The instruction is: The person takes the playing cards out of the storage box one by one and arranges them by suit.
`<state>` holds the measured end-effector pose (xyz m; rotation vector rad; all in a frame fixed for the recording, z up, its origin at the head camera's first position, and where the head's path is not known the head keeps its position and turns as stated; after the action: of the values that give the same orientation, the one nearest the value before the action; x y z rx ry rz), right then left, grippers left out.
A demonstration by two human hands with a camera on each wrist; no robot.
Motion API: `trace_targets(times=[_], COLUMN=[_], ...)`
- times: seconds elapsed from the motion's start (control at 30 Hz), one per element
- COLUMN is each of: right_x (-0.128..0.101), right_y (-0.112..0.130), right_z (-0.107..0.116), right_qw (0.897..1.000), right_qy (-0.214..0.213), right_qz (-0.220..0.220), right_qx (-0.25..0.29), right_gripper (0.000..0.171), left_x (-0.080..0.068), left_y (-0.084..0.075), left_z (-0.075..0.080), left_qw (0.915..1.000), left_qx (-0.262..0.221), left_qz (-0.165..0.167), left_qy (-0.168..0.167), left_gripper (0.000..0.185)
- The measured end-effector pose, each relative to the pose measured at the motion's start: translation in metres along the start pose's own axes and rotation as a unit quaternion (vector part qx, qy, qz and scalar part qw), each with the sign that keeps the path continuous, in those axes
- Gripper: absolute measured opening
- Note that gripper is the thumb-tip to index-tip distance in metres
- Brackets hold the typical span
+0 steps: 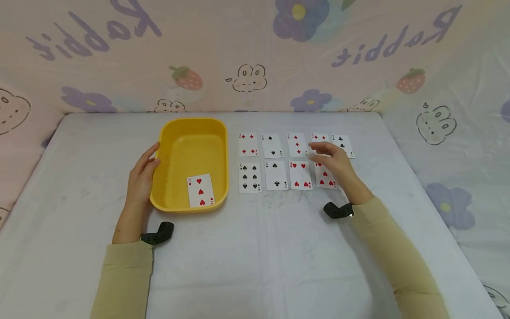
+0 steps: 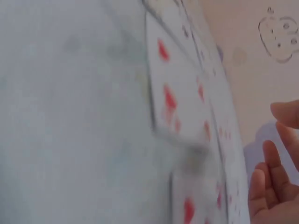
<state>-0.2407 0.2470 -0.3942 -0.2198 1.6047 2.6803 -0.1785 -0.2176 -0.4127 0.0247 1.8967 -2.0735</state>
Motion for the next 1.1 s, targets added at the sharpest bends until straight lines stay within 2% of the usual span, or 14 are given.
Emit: trace_targets(times=[0.23,0.6,0.83,1.1], right_x=[0.010,0.018,0.021,0.023], right_y=[0.031,0.070,0.097,0.125], right_z=[-0.033,-0.081,-0.112,-0.140], right_qw=[0.995,0.989,0.985,0.984], right_qy=[0.025,0.071,0.108,0.151], right_qz=[0.037,0.049,0.057,0.053], right_qx=[0.084,0.120,0.122,0.080], right_gripper=[0.046,0.040,0.036,0.033], left_x=[0.001,0.002,0.003,0.004], left_y=[0.001,0.002,0.002,0.003], left_z=[-0.001,-0.001,0.000,0.000], left_qw=[0.9998,0.9997,0.9998,0.9995], left_qx=[-0.019,-0.023,-0.018,-0.028], left_qz=[-0.001,-0.003,0.002,0.012], left_qy=[0.000,-0.004,-0.006,-0.003], left_gripper=[0.040,0.040,0.041,0.041])
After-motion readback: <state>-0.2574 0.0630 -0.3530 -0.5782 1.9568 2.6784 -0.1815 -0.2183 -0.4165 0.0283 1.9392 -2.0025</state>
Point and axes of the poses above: each hand's wrist, its own x-axis towards the middle knuckle, its own z-axis out of the back of the hand, y = z × x, the point moved 4 cm from there along x, towards the middle knuckle, and after that the axes turned 3 degrees about z, right-handed, at the moved point
